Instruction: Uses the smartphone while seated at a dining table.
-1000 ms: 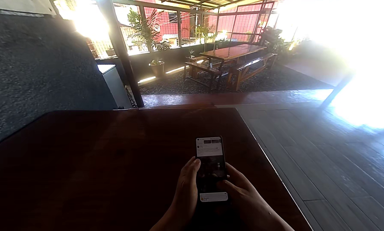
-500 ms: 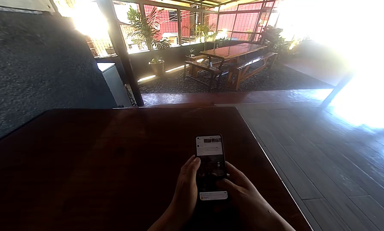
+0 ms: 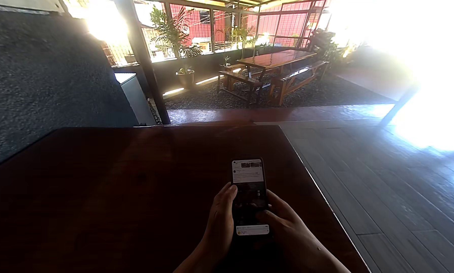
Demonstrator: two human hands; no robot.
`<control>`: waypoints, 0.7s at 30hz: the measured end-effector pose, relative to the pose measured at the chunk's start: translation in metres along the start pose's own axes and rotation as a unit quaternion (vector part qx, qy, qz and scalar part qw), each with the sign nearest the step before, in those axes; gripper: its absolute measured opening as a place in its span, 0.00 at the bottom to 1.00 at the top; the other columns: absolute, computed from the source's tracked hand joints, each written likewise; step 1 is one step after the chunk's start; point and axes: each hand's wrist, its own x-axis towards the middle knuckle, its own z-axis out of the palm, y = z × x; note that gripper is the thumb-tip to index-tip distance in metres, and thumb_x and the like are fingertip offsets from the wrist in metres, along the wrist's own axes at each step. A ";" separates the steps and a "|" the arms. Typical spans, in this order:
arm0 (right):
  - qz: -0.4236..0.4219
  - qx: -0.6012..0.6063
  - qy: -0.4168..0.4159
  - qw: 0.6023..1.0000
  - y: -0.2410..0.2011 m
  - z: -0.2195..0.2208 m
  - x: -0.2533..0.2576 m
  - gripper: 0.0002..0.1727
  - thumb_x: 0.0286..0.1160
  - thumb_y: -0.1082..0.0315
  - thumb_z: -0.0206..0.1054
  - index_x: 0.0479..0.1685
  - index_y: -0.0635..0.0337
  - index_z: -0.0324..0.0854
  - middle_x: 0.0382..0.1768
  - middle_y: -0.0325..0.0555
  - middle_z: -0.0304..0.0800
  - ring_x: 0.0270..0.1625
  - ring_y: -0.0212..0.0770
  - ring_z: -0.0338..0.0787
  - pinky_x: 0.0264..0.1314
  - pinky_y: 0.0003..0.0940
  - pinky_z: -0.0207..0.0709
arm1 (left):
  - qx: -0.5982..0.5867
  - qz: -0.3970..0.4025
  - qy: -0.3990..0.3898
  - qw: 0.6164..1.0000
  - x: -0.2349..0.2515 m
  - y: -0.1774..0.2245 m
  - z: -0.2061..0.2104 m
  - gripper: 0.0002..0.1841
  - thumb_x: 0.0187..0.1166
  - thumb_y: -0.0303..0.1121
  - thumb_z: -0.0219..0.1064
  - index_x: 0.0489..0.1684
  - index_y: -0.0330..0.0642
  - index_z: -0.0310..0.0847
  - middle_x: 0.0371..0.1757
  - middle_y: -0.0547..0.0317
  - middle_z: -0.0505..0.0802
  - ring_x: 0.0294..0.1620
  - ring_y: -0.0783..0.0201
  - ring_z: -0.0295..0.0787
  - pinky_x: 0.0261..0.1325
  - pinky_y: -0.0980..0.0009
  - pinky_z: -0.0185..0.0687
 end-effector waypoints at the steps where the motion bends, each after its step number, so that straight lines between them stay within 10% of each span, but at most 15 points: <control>1: 0.001 0.001 0.000 1.000 0.000 0.000 0.000 0.23 0.77 0.74 0.57 0.73 0.57 0.71 0.56 0.55 0.91 0.49 0.53 0.96 0.33 0.48 0.93 | 0.000 0.002 0.000 1.000 0.000 0.000 0.000 0.26 0.90 0.41 0.42 0.71 0.31 0.77 0.66 0.48 0.87 0.70 0.64 0.82 0.76 0.67 0.77; 21: 0.002 -0.003 0.001 1.000 -0.001 0.000 0.000 0.23 0.78 0.74 0.57 0.73 0.57 0.71 0.57 0.54 0.91 0.51 0.52 0.96 0.33 0.49 0.93 | -0.008 0.009 -0.014 1.000 0.001 0.001 0.000 0.25 0.90 0.39 0.41 0.68 0.32 0.78 0.64 0.50 0.89 0.68 0.64 0.84 0.74 0.67 0.78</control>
